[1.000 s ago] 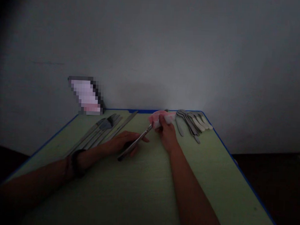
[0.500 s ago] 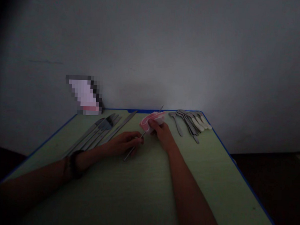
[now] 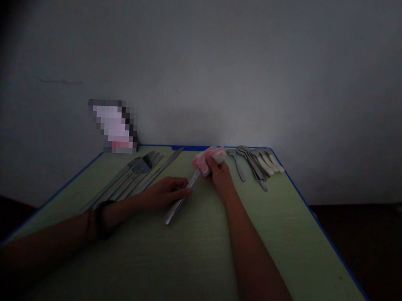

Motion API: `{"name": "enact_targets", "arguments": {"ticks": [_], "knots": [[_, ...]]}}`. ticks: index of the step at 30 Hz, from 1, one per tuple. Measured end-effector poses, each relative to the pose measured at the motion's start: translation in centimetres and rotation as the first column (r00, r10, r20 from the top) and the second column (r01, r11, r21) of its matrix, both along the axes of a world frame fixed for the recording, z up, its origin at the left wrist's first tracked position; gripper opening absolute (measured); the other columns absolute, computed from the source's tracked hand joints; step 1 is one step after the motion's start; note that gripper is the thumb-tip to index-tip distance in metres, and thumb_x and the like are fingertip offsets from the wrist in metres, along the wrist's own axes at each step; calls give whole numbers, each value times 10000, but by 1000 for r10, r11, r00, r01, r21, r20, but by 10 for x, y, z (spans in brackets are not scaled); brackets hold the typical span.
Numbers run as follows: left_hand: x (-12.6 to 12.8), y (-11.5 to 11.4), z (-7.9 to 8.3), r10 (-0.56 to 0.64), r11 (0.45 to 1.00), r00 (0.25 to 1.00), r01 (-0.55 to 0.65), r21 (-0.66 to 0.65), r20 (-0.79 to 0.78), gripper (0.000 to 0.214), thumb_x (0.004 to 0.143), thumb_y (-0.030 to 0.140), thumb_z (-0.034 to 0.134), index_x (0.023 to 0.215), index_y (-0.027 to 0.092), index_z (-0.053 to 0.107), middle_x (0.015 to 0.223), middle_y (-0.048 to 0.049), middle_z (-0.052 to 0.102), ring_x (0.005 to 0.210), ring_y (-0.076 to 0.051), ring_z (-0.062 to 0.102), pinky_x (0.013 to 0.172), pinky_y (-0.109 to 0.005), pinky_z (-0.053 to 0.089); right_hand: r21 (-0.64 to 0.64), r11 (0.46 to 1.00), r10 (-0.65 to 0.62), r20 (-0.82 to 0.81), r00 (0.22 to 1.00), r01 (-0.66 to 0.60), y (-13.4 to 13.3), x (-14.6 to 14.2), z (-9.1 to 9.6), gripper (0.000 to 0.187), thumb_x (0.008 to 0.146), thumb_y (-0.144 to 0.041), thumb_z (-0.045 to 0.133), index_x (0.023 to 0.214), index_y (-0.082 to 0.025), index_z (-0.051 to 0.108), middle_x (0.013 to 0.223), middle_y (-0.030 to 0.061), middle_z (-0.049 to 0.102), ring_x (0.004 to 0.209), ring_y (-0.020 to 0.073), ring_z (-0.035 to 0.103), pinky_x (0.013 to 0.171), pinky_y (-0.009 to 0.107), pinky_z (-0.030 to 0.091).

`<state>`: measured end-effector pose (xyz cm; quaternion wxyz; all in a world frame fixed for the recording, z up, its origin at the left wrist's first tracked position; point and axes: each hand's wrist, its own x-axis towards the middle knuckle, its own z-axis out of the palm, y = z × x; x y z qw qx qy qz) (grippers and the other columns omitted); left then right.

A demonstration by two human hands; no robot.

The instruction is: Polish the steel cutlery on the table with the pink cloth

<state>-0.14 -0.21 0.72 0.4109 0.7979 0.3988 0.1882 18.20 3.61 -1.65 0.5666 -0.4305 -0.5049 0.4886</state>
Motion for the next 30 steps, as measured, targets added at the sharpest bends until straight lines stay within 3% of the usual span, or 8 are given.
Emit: {"name": "enact_targets", "arguments": {"ticks": [4, 11, 30], "knots": [[1, 2, -2, 51, 998, 995, -49, -25, 84, 319, 875, 441, 385, 728, 169, 463, 610, 57, 414, 532, -77, 399, 497, -194, 332, 33, 998, 38, 198, 979, -46, -6, -3, 5, 320, 695, -454, 602, 805, -156, 641, 796, 38, 646, 748, 176, 559, 709, 298, 422], [-1, 3, -1, 41, 999, 999, -41, -8, 6, 323, 869, 438, 393, 710, 167, 469, 612, 52, 431, 549, -88, 424, 517, -208, 337, 29, 1000, -1, 85, 996, -1, -8, -1, 7, 329, 710, -438, 577, 856, -151, 650, 828, 37, 662, 772, 182, 570, 756, 311, 415], [0, -1, 0, -36, 999, 999, 37, -34, 25, 299, 856, 394, 426, 662, 167, 443, 566, 57, 462, 505, -78, 436, 495, -198, 335, 26, 1000, 7, 127, 992, -10, -6, -3, 4, 325, 722, -449, 574, 844, -159, 656, 838, 49, 666, 759, 180, 576, 719, 301, 428]]}}
